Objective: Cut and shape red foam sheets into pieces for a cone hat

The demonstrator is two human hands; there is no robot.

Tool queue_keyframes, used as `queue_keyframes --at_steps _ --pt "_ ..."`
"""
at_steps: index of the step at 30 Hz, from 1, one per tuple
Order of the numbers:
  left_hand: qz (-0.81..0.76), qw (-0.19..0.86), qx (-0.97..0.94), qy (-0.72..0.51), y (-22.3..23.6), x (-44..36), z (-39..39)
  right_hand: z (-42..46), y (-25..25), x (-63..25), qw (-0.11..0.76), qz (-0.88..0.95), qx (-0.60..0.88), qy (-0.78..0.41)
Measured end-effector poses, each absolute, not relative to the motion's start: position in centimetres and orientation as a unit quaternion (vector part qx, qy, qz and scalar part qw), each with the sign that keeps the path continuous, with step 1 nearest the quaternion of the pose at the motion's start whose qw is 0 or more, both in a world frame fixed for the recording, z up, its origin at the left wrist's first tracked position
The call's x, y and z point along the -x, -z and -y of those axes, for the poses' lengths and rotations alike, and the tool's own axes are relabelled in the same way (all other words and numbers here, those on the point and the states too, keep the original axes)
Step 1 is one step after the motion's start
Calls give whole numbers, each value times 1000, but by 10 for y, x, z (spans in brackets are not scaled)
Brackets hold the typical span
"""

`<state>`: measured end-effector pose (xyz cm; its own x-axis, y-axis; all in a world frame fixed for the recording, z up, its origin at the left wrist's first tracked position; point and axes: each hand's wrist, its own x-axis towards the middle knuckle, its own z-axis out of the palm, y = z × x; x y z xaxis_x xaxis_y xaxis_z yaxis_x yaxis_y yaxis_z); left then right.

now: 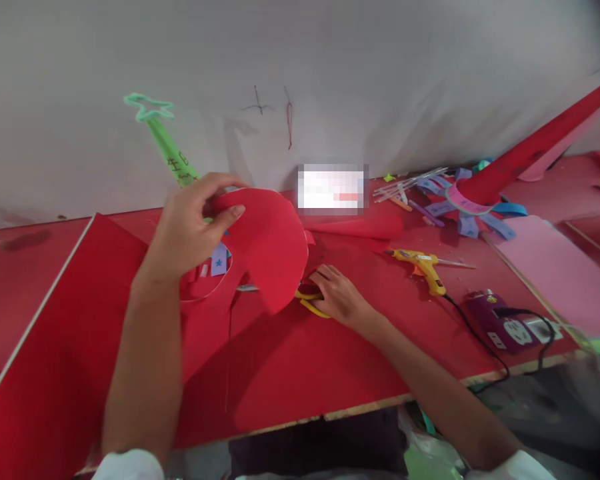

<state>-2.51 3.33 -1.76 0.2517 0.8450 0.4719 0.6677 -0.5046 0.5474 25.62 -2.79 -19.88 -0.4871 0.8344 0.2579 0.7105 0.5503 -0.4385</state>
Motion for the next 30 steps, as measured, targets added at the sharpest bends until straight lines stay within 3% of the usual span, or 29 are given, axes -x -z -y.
queue_keyframes --at_steps 6,15,30 --pt "-528 70 -777 -336 19 9 -29 26 187 -265 250 838 437 -210" --pt "-500 94 -803 -310 41 -21 -30 23 174 -269 533 591 384 -468" --pt "-360 238 -847 -311 54 -32 -36 13 183 -273 626 445 422 -481"
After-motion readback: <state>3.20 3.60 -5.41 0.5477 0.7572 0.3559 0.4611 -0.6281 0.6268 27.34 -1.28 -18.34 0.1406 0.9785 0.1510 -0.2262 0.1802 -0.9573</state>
